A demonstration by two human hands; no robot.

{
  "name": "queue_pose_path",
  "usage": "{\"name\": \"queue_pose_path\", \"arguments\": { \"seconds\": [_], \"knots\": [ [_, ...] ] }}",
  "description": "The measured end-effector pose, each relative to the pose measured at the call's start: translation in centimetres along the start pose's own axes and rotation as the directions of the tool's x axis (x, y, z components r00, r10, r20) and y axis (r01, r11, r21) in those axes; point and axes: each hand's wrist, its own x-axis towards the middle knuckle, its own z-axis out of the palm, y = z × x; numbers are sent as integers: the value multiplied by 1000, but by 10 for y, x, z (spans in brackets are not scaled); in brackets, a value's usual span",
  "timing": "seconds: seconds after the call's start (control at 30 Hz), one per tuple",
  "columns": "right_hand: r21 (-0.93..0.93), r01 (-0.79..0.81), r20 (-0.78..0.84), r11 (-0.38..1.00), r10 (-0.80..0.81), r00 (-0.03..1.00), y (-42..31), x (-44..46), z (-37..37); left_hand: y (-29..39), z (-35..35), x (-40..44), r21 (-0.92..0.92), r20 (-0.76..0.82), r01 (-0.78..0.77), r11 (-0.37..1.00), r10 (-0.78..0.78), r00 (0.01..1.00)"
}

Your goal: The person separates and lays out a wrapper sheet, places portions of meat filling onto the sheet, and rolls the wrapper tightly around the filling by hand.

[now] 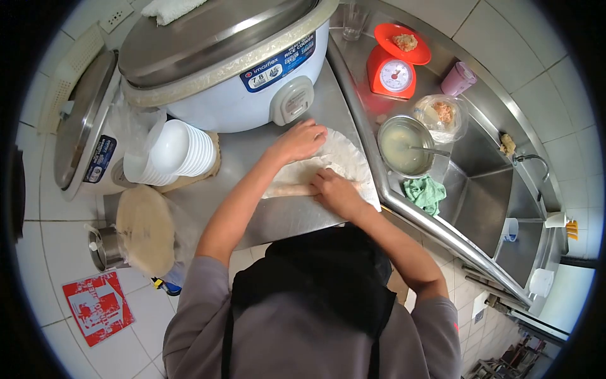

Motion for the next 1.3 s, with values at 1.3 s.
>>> {"name": "queue_pose_path", "arguments": {
  "seconds": [1.3],
  "knots": [
    [65,-36,45,997,33,998,-39,42,49,14,-11,-136,-363,-293,42,931,-157,943]
  ]
}}
